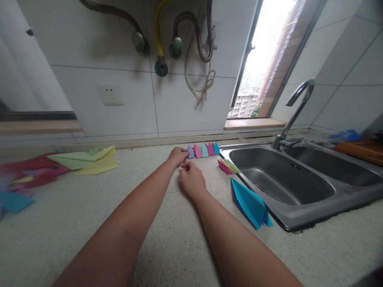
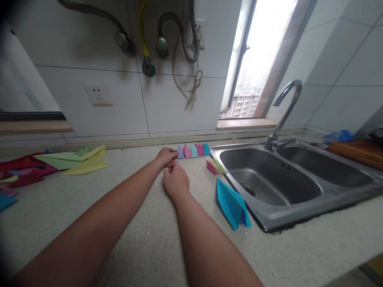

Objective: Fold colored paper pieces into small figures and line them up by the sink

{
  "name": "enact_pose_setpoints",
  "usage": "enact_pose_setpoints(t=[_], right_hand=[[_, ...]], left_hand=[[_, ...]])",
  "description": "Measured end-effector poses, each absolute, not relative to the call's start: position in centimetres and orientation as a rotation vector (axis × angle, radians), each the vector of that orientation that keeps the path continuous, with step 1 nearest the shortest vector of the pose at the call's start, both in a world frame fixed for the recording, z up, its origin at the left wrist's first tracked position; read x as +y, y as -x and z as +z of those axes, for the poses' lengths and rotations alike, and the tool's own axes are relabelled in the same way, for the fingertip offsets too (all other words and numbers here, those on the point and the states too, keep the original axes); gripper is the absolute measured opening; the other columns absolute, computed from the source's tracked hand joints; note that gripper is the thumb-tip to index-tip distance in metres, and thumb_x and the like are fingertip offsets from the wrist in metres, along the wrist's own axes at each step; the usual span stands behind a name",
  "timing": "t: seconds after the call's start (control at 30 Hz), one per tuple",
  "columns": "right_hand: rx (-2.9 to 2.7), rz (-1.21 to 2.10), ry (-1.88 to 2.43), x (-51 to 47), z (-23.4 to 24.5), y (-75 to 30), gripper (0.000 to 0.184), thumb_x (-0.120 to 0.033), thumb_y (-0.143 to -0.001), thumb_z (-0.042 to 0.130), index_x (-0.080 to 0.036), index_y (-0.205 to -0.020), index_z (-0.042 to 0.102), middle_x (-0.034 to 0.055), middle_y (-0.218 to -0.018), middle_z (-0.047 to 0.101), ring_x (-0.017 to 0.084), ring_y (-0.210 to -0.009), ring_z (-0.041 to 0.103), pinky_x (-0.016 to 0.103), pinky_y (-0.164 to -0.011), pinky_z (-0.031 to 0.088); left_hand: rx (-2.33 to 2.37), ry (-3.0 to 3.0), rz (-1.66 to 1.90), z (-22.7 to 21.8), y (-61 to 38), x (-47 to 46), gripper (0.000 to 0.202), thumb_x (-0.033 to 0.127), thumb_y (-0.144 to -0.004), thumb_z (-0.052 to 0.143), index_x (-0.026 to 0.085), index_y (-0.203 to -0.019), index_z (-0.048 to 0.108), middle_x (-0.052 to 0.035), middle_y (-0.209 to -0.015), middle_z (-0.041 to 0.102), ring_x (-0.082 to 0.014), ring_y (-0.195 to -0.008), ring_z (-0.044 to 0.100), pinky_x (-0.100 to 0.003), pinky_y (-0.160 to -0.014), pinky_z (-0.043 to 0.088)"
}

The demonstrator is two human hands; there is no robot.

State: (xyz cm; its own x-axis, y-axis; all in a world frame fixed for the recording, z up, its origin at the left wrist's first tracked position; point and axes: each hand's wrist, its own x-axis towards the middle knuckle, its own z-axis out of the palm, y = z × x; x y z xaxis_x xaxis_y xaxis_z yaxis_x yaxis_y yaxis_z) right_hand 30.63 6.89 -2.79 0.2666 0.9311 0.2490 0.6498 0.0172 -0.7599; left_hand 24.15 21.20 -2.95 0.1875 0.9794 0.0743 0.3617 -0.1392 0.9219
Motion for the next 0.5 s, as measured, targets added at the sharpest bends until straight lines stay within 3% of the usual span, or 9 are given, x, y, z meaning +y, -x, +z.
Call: enact_pose_setpoints(t=[0.5], right_hand=[[-1.509, 0.437, 1.736, 6.99, -2.94, -30.61, 0.015, -0.027, -0.083, 0.051, -0.026, -0.092, 0.062, 0.0010, -0.087, 0.070, 0.020, -0.084, 0.063, 0.029, -0.066, 0.036]], left_hand=[[1.321, -1.716, 0.944, -3.59, -24.46, 21.63, 0.018, 0.031, -0.071, 0.077, 0.013, -0.076, 0.075, -0.0024, -0.056, 0.065, -0.0135, -0.052, 0.059, -0.023, -0.053, 0.044]])
